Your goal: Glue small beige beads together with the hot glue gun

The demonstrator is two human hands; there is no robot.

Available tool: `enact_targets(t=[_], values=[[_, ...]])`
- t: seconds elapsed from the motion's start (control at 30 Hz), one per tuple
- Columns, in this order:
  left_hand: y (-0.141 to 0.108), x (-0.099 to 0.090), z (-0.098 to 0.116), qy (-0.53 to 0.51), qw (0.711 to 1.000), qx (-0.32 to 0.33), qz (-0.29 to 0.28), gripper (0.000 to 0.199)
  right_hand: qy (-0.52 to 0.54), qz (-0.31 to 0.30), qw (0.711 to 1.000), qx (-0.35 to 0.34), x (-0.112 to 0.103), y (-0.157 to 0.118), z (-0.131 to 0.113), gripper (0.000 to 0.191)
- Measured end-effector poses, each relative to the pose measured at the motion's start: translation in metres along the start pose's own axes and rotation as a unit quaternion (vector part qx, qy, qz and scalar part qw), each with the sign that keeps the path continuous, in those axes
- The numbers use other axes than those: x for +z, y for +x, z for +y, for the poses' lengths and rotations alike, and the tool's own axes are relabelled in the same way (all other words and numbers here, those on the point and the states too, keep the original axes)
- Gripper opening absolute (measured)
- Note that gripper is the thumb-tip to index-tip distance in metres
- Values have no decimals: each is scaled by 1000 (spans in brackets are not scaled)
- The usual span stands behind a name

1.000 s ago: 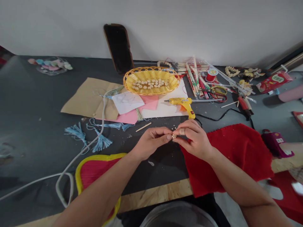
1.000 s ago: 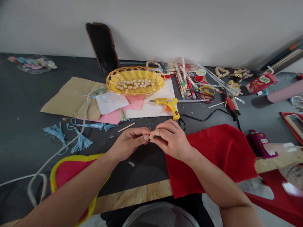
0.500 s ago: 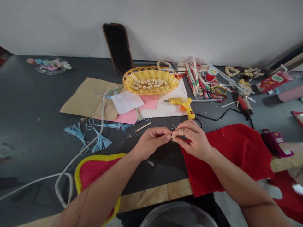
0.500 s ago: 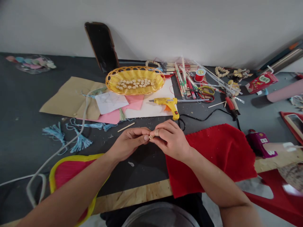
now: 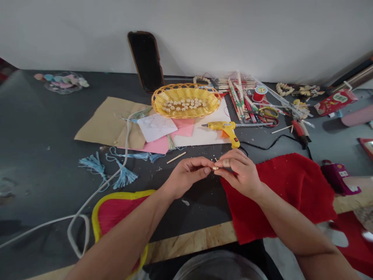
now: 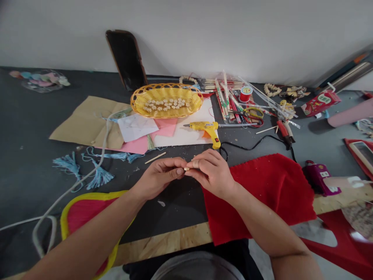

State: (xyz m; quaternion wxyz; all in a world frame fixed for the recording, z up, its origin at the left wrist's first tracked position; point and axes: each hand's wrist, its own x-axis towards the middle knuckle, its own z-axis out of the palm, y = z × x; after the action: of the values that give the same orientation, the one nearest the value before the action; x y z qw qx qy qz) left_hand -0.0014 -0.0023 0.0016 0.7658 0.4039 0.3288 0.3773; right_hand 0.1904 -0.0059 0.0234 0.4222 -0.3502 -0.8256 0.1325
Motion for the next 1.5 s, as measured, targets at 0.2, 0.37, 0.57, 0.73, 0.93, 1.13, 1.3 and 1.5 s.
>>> enact_targets(t=[0.2, 0.37, 0.57, 0.73, 0.93, 1.13, 1.3, 1.5], values=[[0, 0, -2, -17, 1000, -12, 0, 14, -8, 9, 1000, -4, 0, -1, 2, 7], [1, -1, -2, 0, 1000, -7, 4, 15, -31, 15, 999, -10, 2, -3, 5, 5], [0, 2, 1, 49, 999, -3, 4, 20, -16, 5, 1000, -7, 2, -2, 4, 6], [0, 2, 2, 55, 998, 3, 0, 23, 6, 2, 1000, 19, 1, -4, 4, 20], [0, 2, 1, 37, 999, 1, 2, 23, 27, -4, 1000, 5, 1, -4, 3, 16], [-1, 0, -1, 9, 1000, 7, 7, 18, 42, 7, 998, 35, 2, -3, 3, 13], [-1, -2, -1, -3, 1000, -1, -2, 19, 48, 2, 998, 36, 3, -5, 5, 14], [-1, -1, -2, -18, 1000, -8, 10, 21, 46, 7, 998, 47, 3, -5, 4, 19]])
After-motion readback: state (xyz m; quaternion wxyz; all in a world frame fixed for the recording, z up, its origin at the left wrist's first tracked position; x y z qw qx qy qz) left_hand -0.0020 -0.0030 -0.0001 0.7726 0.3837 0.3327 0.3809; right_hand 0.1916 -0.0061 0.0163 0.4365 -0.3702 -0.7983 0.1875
